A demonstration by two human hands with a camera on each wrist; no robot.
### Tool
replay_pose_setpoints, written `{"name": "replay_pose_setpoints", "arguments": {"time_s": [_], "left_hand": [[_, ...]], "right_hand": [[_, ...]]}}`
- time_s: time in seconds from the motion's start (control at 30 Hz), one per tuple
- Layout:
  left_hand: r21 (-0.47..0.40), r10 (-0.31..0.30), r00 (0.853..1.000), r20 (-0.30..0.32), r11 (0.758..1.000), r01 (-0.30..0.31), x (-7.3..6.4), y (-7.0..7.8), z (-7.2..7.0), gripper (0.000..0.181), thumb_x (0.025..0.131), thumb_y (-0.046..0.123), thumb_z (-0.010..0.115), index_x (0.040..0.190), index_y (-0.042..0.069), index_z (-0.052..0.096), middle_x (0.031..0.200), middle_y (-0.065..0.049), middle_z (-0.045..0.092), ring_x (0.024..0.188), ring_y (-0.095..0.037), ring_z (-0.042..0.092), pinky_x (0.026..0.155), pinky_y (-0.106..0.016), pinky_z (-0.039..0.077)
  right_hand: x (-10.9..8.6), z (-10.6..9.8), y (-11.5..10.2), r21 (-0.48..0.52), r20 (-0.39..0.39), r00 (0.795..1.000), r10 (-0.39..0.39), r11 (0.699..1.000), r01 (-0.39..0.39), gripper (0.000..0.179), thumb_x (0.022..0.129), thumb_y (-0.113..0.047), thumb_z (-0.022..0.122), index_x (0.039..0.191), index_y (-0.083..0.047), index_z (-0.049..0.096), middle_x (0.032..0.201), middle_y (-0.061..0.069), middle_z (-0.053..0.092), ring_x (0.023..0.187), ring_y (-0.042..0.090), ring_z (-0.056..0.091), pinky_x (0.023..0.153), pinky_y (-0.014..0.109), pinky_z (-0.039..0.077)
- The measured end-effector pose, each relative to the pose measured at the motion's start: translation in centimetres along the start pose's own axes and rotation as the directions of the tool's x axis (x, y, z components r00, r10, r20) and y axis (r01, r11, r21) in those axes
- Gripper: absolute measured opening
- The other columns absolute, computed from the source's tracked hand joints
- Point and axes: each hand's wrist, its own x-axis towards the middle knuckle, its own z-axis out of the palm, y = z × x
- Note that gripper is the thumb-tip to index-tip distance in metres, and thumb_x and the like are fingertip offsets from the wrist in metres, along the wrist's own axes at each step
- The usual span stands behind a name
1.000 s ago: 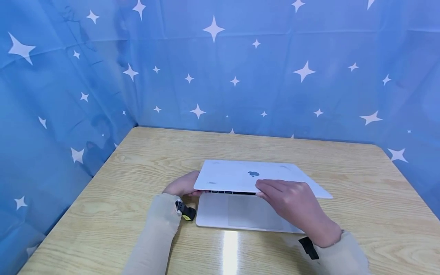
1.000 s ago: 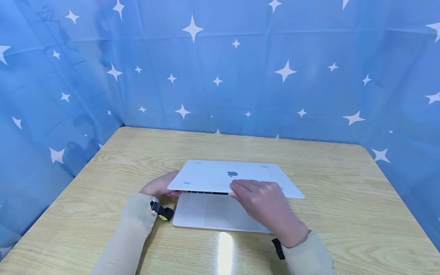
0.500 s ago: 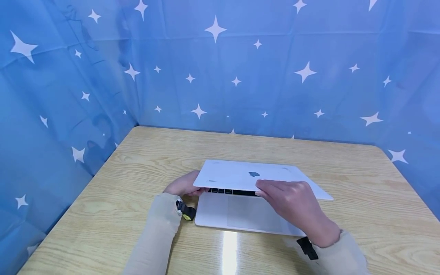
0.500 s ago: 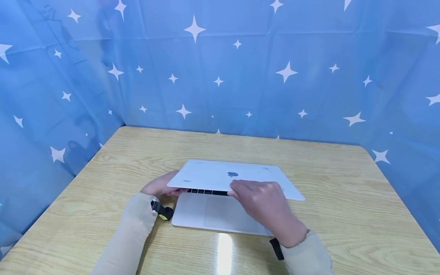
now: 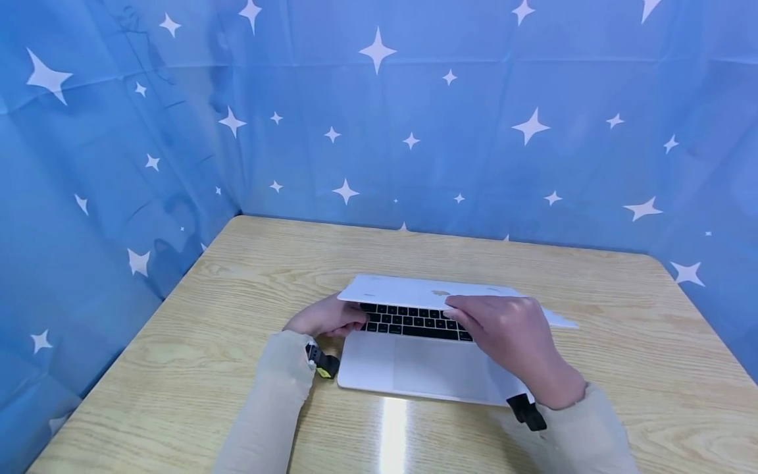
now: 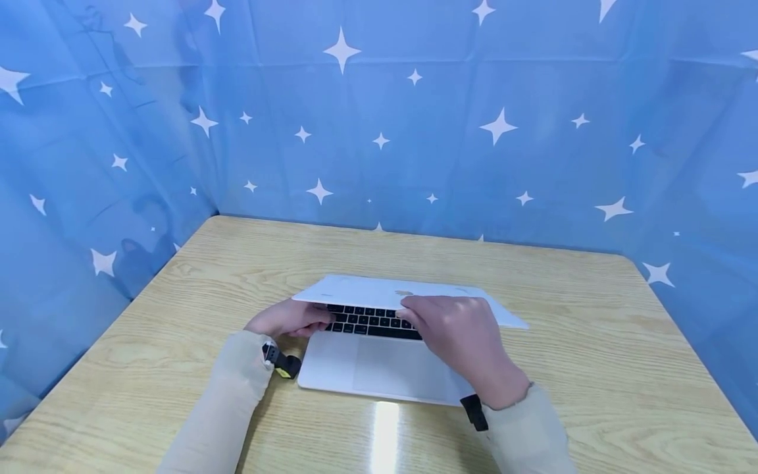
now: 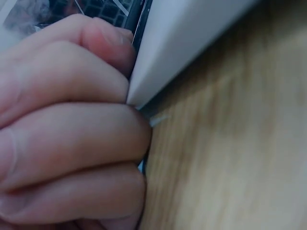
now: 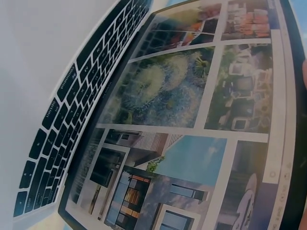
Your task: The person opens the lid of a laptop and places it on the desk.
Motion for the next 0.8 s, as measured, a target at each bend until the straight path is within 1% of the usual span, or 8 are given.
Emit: {"name": "replay_pose_setpoints", "arguments": {"time_s": [0.1, 0.2, 0.33, 0.43, 0.63, 0.7, 0.8], "left_hand": [[0.045, -0.014, 1.0, 0.0, 0.999, 0.014, 0.0, 0.1, -0.1, 0.027, 0.107, 0.005, 0.054, 0.082, 0.006, 0.064, 0.055, 0.005, 0.041, 0.046, -0.007, 0.031, 0.049, -0.022, 0.029], [0.077, -0.04, 0.999, -0.009, 0.996, 0.041, -0.1, 0.2, -0.2, 0.033, 0.109, 0.009, 0.055, 0.077, 0.009, 0.064, 0.053, 0.006, 0.04, 0.046, -0.008, 0.032, 0.049, -0.023, 0.031], [0.106, -0.059, 0.998, -0.03, 0.992, 0.062, -0.1, 0.4, -0.2, 0.034, 0.108, 0.011, 0.057, 0.076, 0.01, 0.065, 0.053, 0.005, 0.041, 0.045, -0.008, 0.033, 0.051, -0.024, 0.032], [0.122, -0.065, 0.998, -0.027, 0.99, 0.068, 0.0, 0.5, -0.2, 0.034, 0.108, 0.01, 0.056, 0.075, 0.01, 0.065, 0.053, 0.005, 0.04, 0.045, -0.008, 0.033, 0.052, -0.024, 0.033], [0.121, -0.072, 0.997, -0.027, 0.99, 0.075, 0.0, 0.5, -0.3, 0.035, 0.109, 0.011, 0.056, 0.075, 0.011, 0.065, 0.053, 0.006, 0.041, 0.046, -0.008, 0.033, 0.051, -0.023, 0.032], [0.114, -0.079, 0.996, -0.029, 0.99, 0.081, 0.0, 0.5, -0.3, 0.035, 0.109, 0.011, 0.057, 0.075, 0.011, 0.065, 0.054, 0.006, 0.041, 0.046, -0.008, 0.033, 0.051, -0.023, 0.032], [0.107, -0.083, 0.996, -0.032, 0.991, 0.085, -0.1, 0.5, -0.3, 0.035, 0.109, 0.012, 0.058, 0.075, 0.011, 0.065, 0.054, 0.005, 0.041, 0.046, -0.007, 0.034, 0.051, -0.023, 0.032]], "right_hand": [[0.3, 0.1, 0.3, -0.003, -0.006, 1.0, 0.004, 1.0, -0.004, 0.064, 0.119, -0.049, 0.044, 0.096, -0.008, 0.087, 0.072, 0.002, 0.078, 0.059, 0.019, 0.076, 0.045, 0.036, 0.053], [0.6, 0.2, 0.6, -0.002, -0.014, 1.0, 0.013, 1.0, -0.013, 0.066, 0.118, -0.05, 0.044, 0.094, -0.007, 0.087, 0.072, 0.003, 0.078, 0.054, 0.02, 0.073, 0.041, 0.031, 0.047], [0.8, 0.2, 0.9, 0.01, -0.002, 0.999, 0.034, 0.999, -0.034, 0.068, 0.117, -0.053, 0.045, 0.093, -0.007, 0.088, 0.073, 0.004, 0.079, 0.046, 0.016, 0.065, 0.039, 0.027, 0.036], [1.0, 0.2, 1.0, 0.012, 0.013, 0.999, 0.044, 0.999, -0.044, 0.069, 0.117, -0.054, 0.044, 0.093, -0.006, 0.088, 0.073, 0.005, 0.079, 0.043, 0.014, 0.06, 0.039, 0.025, 0.033], [1.5, 0.0, 1.4, 0.026, 0.031, 0.999, 0.043, 0.999, -0.044, 0.069, 0.117, -0.053, 0.044, 0.094, -0.005, 0.088, 0.079, 0.008, 0.081, 0.043, 0.013, 0.061, 0.039, 0.025, 0.034], [1.6, 0.0, 1.5, 0.023, 0.034, 0.999, 0.04, 0.999, -0.041, 0.069, 0.117, -0.053, 0.044, 0.095, -0.005, 0.088, 0.079, 0.008, 0.081, 0.043, 0.014, 0.062, 0.04, 0.025, 0.035], [2.0, 0.0, 1.6, 0.018, 0.038, 0.999, 0.036, 0.999, -0.037, 0.069, 0.117, -0.053, 0.044, 0.095, -0.004, 0.088, 0.079, 0.008, 0.081, 0.042, 0.013, 0.06, 0.039, 0.026, 0.034]]}}
